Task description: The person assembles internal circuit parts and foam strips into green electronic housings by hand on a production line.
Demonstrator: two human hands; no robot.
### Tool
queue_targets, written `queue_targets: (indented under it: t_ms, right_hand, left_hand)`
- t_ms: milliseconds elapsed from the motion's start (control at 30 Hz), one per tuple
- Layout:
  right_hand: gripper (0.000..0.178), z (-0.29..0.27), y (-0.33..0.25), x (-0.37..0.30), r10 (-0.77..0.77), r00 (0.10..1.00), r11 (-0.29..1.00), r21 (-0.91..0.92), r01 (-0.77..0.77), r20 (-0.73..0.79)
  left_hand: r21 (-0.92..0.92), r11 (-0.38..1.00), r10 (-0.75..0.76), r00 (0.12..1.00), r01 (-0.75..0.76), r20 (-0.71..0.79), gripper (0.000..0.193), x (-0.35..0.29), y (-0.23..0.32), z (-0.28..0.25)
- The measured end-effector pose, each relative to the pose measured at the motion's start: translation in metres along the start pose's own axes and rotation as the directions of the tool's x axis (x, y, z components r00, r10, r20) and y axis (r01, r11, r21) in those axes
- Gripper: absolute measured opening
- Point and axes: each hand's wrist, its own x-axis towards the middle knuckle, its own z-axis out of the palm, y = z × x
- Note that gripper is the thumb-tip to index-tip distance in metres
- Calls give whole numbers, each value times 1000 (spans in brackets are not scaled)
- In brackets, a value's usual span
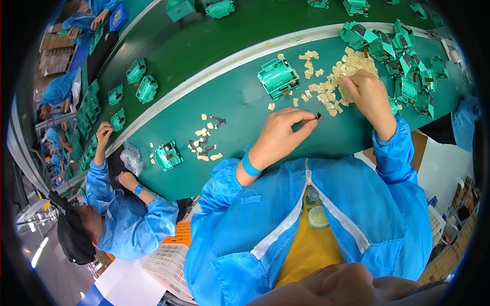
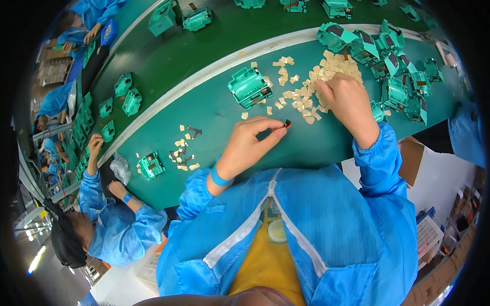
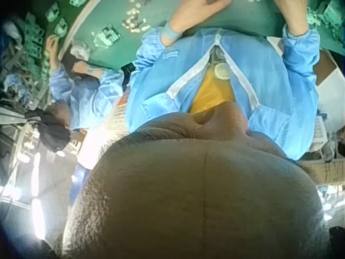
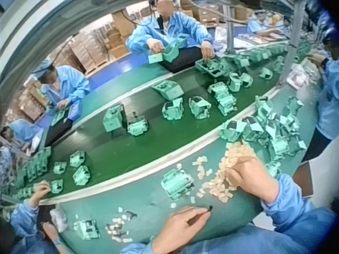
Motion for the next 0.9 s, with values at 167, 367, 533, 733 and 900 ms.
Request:
queue_targets:
  t_ms: [167,367,533,733,900]
  right_hand:
    - [19,3,10,-4,69,988,998,21,-67,-140]
    - [20,-8,-10,-18,171,961,985,30,-169,-218]
    - [41,-10,-58,-29,189,902,609,674,-418,389]
    - [26,3,-59,-24,57,793,393,716,-577,607]
    - [16,-1,-42,-23,125,912,347,844,-410,391]
  left_hand:
    - [-9,1000,5,992,-6,-130,14,-5,-1,3]
    - [627,739,479,846,-245,-235,15,-4,-6,-4]
    - [692,664,540,822,-284,-180,17,1,-5,0]
    - [685,642,536,841,-344,-80,23,1,-5,-5]
    - [682,688,407,910,-247,-81,47,11,-7,-45]
